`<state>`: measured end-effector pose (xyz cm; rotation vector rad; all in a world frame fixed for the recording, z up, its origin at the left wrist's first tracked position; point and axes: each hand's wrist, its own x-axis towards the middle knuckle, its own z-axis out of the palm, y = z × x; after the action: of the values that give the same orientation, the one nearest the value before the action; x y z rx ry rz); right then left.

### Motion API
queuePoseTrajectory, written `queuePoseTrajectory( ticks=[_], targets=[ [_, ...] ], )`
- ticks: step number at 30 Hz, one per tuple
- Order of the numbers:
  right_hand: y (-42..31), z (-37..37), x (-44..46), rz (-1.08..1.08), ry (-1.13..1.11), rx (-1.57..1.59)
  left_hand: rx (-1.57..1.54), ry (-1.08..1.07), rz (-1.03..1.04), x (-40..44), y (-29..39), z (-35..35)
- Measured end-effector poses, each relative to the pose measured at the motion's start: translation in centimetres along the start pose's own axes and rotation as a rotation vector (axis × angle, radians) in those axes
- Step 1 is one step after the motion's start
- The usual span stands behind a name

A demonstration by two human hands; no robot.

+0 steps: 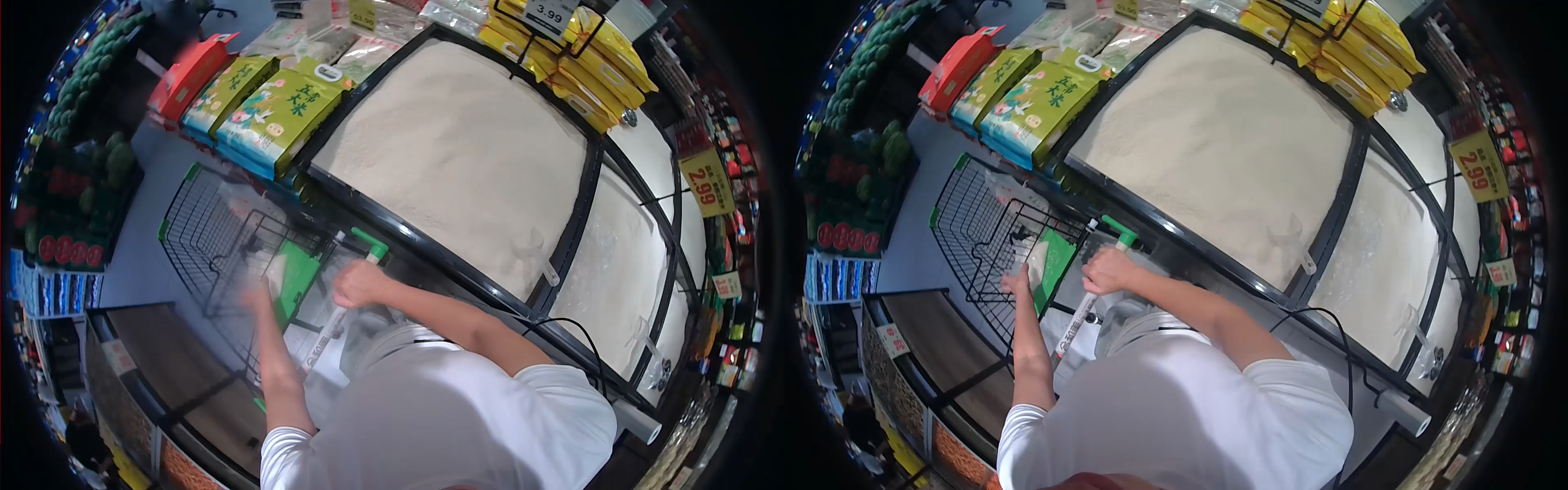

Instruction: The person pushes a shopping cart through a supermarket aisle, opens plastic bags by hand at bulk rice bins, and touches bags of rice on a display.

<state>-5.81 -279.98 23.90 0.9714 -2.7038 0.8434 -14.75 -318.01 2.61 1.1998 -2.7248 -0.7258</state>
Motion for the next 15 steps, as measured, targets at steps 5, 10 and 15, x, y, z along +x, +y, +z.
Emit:
queuePoseTrajectory(
  ticks=[5, 10, 15],
  targets=[
    [0.7, 0.6, 2.4, 0.057, -0.051, 0.008, -0.169, -0.057, 0.027, 1.7, -0.4, 1.0],
    [1.3, 2.4, 3.5, 0.06, 0.016, 0.06, -0.489, -0.141, -0.009, 3.0, -2.2, -2.0],
    [1.7, 1.7, 4.4, 0.068, 0.005, 0.173, -0.629, -0.189, 0.213, 2.7, -1.0, -8.8]
  ],
)
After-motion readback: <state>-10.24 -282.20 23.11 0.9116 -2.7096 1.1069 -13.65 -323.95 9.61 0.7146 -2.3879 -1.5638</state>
